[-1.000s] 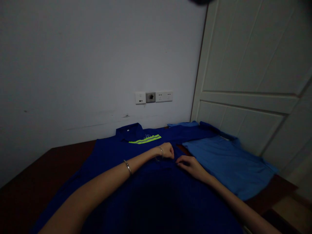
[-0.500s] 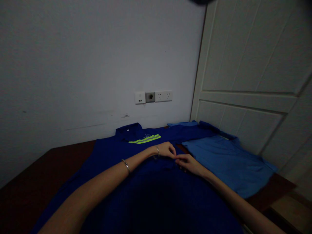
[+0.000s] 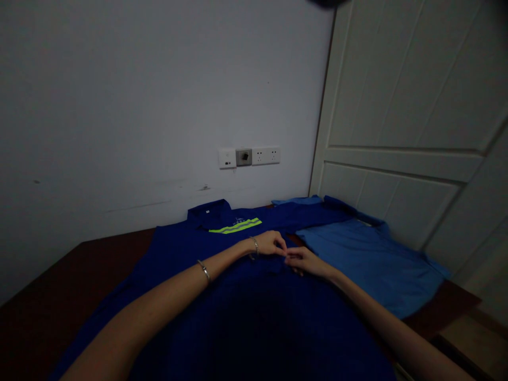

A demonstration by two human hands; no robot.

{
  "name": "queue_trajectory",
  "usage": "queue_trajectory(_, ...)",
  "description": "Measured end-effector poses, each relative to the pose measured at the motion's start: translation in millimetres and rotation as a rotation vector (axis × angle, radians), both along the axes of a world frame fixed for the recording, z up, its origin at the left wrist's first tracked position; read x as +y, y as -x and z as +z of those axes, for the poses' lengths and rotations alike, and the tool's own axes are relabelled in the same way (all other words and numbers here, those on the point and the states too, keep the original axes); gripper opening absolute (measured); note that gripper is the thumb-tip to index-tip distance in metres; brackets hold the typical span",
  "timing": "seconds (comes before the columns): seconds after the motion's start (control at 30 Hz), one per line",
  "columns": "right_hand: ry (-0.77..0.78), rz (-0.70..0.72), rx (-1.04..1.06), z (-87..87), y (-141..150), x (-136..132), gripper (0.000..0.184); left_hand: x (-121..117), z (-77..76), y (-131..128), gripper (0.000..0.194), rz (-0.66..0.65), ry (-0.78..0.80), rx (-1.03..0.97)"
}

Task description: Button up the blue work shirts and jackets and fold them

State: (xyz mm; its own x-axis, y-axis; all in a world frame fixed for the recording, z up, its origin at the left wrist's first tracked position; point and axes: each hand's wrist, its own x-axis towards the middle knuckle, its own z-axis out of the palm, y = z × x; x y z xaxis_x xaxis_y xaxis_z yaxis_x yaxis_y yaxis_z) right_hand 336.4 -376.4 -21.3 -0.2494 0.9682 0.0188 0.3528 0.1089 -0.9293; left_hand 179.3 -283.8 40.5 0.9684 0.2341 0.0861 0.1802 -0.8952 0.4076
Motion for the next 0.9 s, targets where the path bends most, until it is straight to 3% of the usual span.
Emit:
queue_trajectory(0.3, 0.121, 0.014, 0.138, 2.7, -1, -3, 0.033, 2, -4.9, -2, 0.013, 0.037, 0.043, -0.057)
queue_trajectory(0.6, -0.042, -0.067, -0.057, -0.5, -5, 1, 0.033, 3, -5.1, 2, 0.012, 0.075, 0.094, -0.111)
queue_trajectory(0.7, -0.205, -0.079, -0.201, 3.2, -10, -6, 0.029, 2, -18.5, 8, 0.018, 0.217, 0.117, -0.195)
queue_trajectory(0.8, -0.417, -0.021, -0.408, 7.1, -14, -19, 0.021, 2, -43.0, 17, 0.023, 0.374, 0.156, -0.209)
queue_trajectory(0.9, -0.451, 0.035, -0.562, 6.9, -14, -31, 0.018, 2, -67.4, 25, 0.021, 0.398, 0.151, -0.194)
